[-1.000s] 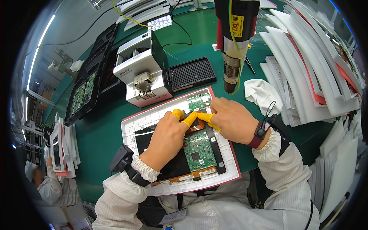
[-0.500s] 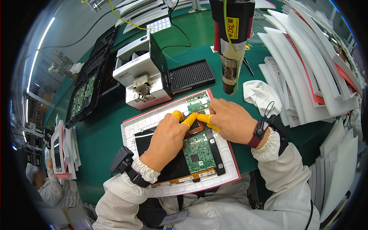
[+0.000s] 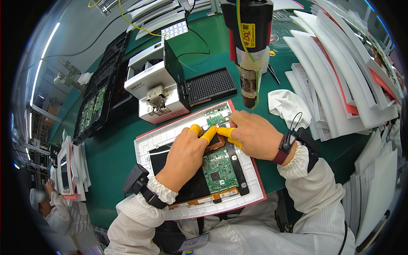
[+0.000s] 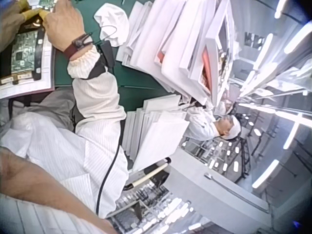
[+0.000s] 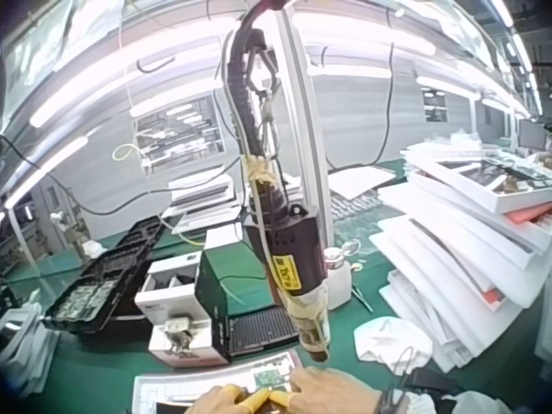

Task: Assembling components onto a circuit board and frame for an electronic device.

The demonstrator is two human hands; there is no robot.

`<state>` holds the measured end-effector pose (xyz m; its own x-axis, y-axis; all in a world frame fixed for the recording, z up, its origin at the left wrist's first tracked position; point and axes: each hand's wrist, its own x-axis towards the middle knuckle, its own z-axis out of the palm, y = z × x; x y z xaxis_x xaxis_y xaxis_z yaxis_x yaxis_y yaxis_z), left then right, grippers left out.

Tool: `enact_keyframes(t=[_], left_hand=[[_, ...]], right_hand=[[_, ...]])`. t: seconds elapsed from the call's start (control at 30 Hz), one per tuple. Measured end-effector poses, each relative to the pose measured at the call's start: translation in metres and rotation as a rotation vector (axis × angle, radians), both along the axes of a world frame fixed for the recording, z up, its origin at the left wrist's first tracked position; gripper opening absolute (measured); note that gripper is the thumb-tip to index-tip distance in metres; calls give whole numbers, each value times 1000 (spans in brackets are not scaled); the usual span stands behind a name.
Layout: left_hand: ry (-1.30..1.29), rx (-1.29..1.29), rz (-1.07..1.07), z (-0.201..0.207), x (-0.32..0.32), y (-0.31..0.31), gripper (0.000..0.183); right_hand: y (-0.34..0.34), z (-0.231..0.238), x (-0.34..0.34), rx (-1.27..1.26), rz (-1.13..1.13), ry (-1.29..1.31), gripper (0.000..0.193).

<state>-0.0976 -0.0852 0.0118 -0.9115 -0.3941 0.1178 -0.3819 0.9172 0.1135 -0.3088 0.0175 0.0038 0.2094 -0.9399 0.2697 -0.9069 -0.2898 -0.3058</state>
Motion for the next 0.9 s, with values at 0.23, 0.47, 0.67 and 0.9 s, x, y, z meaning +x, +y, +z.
enact_keyframes(t=[0.23,0.47,0.67,0.9], left_hand=[[13,-15,-5,0,-1,1,36],[62,-22,-6,1,1,0,12],[96,4,-21,1,0,2,15],[72,-22,-5,10,0,7,24]], right_hand=[[0,-1,1,1,-6,-2,11],[0,1,0,-17,21,34,14],[8,2,-2,23,50,60,13],[7,2,0,73,35,27,16]])
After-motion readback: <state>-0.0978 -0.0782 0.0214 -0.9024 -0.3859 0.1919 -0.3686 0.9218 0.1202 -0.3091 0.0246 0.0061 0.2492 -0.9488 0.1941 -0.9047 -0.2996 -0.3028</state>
